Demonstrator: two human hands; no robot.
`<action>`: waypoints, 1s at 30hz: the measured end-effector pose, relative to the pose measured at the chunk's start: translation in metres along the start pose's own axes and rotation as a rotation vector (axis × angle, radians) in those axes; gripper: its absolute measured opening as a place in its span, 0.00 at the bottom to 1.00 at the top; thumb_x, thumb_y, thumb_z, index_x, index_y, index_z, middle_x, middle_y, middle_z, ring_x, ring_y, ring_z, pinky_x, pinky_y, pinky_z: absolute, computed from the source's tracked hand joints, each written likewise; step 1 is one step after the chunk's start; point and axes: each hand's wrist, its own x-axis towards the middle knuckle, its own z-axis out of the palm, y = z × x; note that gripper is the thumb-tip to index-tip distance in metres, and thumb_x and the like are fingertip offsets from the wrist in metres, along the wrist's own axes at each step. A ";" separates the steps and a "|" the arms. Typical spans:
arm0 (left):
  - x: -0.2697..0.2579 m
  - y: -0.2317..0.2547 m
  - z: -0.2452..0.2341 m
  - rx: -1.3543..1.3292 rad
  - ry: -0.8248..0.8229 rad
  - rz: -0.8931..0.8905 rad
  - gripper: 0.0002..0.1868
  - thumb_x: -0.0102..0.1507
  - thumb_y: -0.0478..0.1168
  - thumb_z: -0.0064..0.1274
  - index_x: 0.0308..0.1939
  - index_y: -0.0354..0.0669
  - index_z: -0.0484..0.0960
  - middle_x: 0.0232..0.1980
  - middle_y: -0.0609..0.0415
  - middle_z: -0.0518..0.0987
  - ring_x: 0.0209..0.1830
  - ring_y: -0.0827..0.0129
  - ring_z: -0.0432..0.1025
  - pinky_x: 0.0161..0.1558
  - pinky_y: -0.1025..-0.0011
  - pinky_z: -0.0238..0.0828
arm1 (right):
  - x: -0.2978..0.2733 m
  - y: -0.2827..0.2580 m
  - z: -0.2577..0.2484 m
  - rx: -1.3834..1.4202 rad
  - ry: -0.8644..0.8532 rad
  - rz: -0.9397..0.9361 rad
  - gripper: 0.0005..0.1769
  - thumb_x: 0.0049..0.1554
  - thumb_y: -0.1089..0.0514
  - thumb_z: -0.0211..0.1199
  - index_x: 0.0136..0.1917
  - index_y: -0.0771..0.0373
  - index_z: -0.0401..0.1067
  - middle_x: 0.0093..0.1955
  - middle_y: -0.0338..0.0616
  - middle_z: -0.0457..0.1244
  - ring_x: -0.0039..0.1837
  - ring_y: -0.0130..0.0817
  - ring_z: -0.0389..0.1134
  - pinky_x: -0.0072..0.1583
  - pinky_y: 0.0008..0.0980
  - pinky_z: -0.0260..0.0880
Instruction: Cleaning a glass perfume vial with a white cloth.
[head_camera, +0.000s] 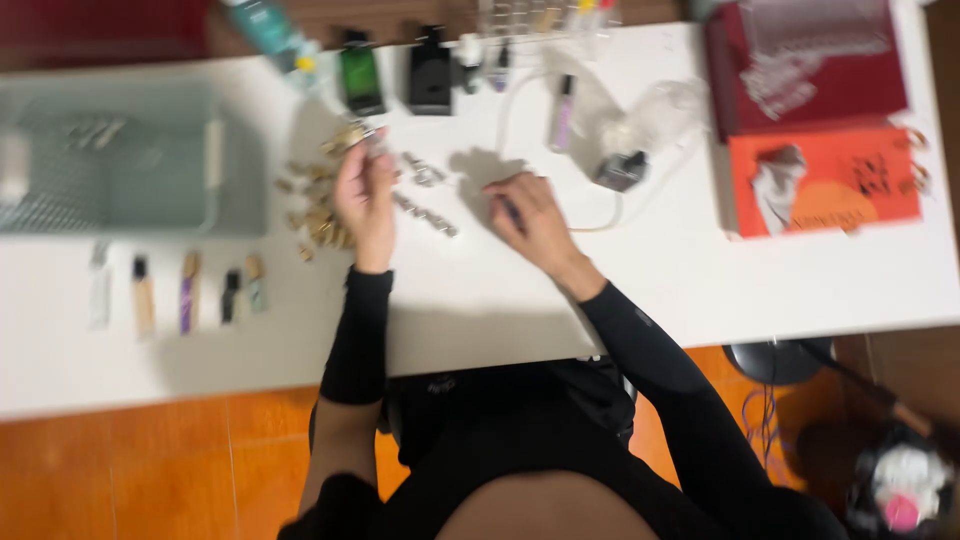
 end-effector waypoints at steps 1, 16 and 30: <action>-0.002 0.005 0.002 -0.014 -0.045 -0.021 0.20 0.74 0.40 0.52 0.66 0.31 0.75 0.50 0.63 0.78 0.39 0.84 0.67 0.43 0.81 0.67 | -0.001 -0.003 -0.001 -0.024 0.026 0.038 0.13 0.57 0.66 0.63 0.56 0.62 0.74 0.49 0.45 0.63 0.54 0.43 0.64 0.60 0.40 0.62; -0.014 0.014 0.009 0.062 0.009 -0.114 0.19 0.71 0.39 0.53 0.64 0.32 0.77 0.42 0.64 0.75 0.39 0.84 0.68 0.44 0.82 0.69 | 0.006 -0.012 -0.008 0.044 -0.013 0.055 0.11 0.58 0.65 0.62 0.55 0.59 0.75 0.50 0.41 0.65 0.53 0.38 0.64 0.58 0.36 0.61; -0.016 0.016 0.018 -0.012 -0.127 -0.099 0.20 0.70 0.38 0.56 0.63 0.29 0.76 0.44 0.60 0.78 0.40 0.82 0.70 0.44 0.81 0.69 | -0.007 -0.030 -0.032 0.078 0.091 0.004 0.11 0.56 0.68 0.63 0.53 0.62 0.75 0.49 0.42 0.66 0.52 0.39 0.65 0.58 0.36 0.63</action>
